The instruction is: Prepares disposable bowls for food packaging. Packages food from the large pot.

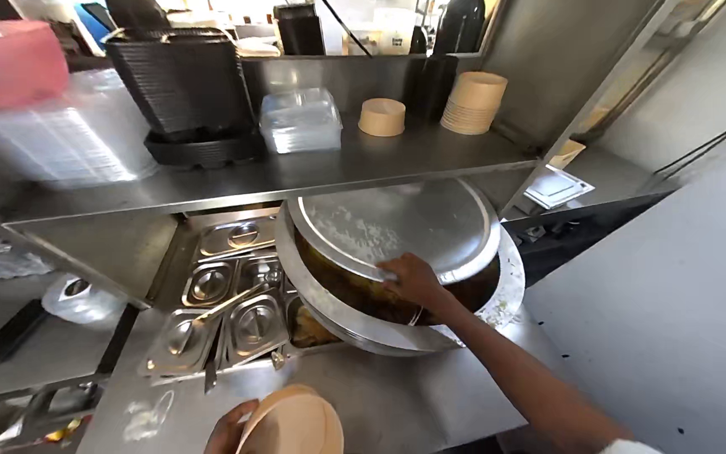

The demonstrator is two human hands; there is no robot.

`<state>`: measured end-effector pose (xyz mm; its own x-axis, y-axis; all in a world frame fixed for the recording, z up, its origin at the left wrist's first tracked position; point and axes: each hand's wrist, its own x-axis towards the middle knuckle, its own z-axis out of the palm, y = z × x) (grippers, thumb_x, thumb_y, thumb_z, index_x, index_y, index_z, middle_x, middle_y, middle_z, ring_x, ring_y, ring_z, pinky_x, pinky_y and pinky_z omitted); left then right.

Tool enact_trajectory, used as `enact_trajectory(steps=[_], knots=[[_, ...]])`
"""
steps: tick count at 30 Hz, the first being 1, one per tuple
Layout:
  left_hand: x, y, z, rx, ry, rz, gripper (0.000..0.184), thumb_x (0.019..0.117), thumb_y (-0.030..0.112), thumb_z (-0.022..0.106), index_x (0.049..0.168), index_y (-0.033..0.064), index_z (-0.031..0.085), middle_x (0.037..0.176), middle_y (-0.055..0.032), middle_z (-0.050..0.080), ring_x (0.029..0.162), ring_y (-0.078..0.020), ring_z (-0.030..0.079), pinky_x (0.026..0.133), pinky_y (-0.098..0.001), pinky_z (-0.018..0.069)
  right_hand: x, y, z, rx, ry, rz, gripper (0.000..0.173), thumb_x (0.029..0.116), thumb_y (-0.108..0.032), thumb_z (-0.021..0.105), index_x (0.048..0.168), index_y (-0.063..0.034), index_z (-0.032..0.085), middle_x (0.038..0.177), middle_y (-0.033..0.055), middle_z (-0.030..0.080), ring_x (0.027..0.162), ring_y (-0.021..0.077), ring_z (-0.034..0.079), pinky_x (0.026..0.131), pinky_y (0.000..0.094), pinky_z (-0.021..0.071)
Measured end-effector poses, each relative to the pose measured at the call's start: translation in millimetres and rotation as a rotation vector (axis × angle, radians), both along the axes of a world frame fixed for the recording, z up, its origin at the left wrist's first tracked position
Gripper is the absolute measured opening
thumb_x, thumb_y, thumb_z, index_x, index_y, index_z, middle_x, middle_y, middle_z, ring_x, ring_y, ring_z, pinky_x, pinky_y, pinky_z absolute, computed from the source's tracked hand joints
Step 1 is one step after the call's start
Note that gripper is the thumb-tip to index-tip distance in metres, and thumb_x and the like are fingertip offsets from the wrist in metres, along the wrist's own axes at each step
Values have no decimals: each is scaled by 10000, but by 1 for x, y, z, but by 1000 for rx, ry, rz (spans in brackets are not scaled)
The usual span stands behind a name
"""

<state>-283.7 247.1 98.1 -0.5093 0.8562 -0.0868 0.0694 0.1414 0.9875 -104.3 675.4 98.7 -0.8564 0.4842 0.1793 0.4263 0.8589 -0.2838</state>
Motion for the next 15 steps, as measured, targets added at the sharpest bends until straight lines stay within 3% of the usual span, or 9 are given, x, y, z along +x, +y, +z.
enact_trajectory(steps=[4, 8, 12, 15], knots=[[34, 31, -10, -13, -8, -35, 504, 949, 6, 544, 1436, -53, 430, 1271, -159, 644, 1130, -216, 654, 966, -422, 564, -40, 40, 4, -5, -123, 118, 329, 945, -308, 719, 1219, -125, 731, 1146, 109, 733, 1119, 314, 673, 965, 543, 535], [69, 62, -18, -87, -23, -32, 520, 933, 7, 559, 1438, -39, 448, 1317, -155, 623, 1138, -210, 643, 970, -408, 558, -77, 61, 2, 69, -126, 230, 245, 950, -274, 692, 1077, -68, 729, 1024, 151, 723, 996, 349, 691, 844, 563, 550], [101, 84, -18, -112, -54, 1, 541, 930, -5, 549, 1457, -38, 430, 1337, -153, 612, 1139, -205, 646, 972, -396, 562, -111, 81, -8, 130, -48, 279, 271, 983, -315, 648, 1043, -61, 720, 994, 154, 709, 990, 364, 678, 824, 558, 548], [119, 88, -20, -142, -95, 20, 538, 938, 14, 564, 1459, -29, 436, 1287, -145, 641, 1088, -197, 665, 943, -390, 572, -126, 84, 3, 88, -78, 257, 297, 964, -332, 670, 1111, -78, 717, 1037, 154, 707, 1027, 366, 667, 862, 579, 524]])
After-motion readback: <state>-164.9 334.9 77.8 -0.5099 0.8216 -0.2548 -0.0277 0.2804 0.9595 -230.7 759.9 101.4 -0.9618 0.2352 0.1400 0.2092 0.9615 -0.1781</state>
